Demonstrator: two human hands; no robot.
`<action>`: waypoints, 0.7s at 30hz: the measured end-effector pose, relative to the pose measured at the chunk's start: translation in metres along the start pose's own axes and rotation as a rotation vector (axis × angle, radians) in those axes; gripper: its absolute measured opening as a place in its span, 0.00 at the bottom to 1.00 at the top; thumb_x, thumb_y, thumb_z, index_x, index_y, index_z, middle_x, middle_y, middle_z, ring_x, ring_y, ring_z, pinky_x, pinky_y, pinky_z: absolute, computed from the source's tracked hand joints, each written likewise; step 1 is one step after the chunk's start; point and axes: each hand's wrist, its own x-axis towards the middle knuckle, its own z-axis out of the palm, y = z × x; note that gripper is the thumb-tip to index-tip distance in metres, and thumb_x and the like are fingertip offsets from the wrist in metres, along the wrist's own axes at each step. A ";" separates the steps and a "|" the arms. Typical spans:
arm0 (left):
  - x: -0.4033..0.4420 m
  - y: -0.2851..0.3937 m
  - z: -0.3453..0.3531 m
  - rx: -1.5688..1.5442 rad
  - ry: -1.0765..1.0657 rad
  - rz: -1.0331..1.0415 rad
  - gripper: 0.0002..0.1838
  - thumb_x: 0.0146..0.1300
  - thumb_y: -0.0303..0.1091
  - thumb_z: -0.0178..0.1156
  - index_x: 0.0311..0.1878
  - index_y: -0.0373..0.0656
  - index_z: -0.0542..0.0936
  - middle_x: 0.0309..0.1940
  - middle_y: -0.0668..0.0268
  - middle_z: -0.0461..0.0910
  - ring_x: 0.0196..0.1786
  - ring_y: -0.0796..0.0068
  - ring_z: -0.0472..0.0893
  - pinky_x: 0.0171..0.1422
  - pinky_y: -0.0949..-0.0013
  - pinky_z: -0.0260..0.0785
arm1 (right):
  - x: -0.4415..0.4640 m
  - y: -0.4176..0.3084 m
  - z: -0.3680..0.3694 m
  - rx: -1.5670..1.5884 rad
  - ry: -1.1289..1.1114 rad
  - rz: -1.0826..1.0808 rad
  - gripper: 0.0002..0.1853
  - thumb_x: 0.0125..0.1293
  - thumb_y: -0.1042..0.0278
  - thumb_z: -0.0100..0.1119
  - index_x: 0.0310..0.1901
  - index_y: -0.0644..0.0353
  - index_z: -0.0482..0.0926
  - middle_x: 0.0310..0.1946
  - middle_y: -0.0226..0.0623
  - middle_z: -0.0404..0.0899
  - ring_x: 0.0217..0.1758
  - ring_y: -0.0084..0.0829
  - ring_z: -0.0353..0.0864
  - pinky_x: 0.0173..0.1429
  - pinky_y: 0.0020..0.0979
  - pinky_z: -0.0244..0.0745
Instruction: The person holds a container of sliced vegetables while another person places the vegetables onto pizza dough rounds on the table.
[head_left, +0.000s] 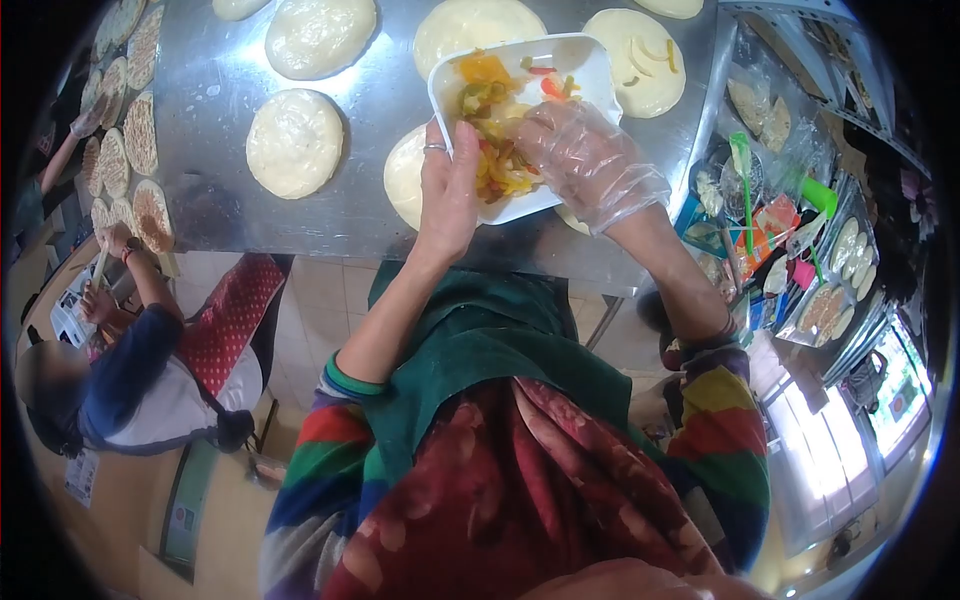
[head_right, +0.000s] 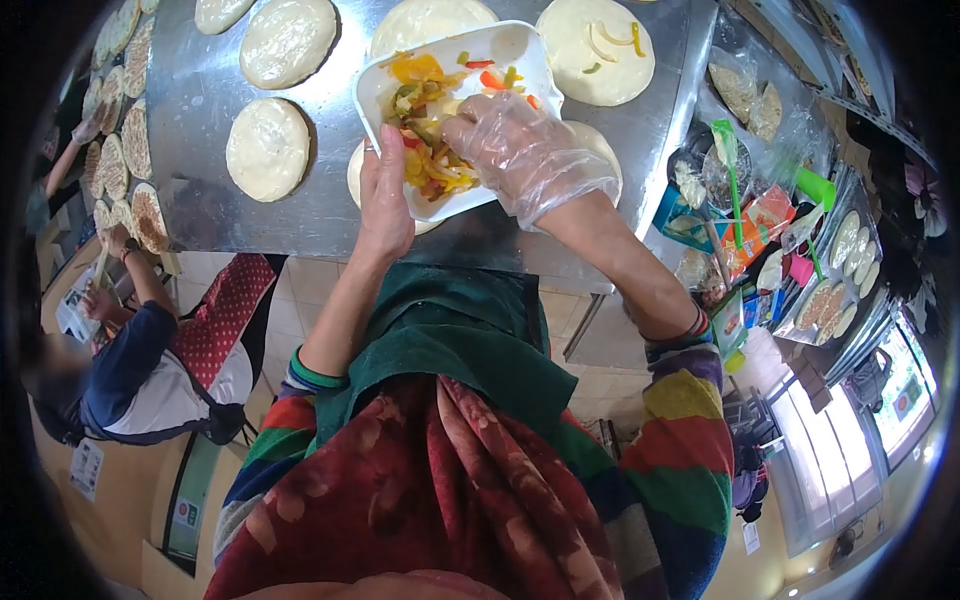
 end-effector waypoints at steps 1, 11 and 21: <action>0.000 -0.002 -0.001 0.000 -0.004 -0.017 0.29 0.77 0.50 0.41 0.68 0.36 0.57 0.58 0.56 0.68 0.60 0.71 0.71 0.64 0.68 0.67 | 0.001 0.000 -0.005 0.008 -0.030 0.015 0.11 0.64 0.71 0.56 0.48 0.55 0.79 0.48 0.38 0.78 0.54 0.40 0.78 0.56 0.37 0.77; 0.002 -0.005 -0.004 0.004 0.036 -0.005 0.30 0.76 0.52 0.42 0.67 0.35 0.60 0.57 0.56 0.70 0.58 0.73 0.73 0.62 0.68 0.68 | 0.001 0.050 -0.015 0.505 0.079 0.066 0.10 0.67 0.65 0.59 0.46 0.54 0.86 0.42 0.39 0.84 0.44 0.32 0.82 0.49 0.30 0.77; 0.004 -0.002 -0.015 -0.079 0.118 -0.008 0.32 0.75 0.54 0.43 0.67 0.34 0.60 0.60 0.55 0.71 0.60 0.67 0.77 0.62 0.63 0.74 | 0.008 0.185 0.039 -0.047 0.281 0.418 0.16 0.68 0.54 0.54 0.49 0.50 0.84 0.42 0.44 0.84 0.44 0.46 0.82 0.53 0.39 0.75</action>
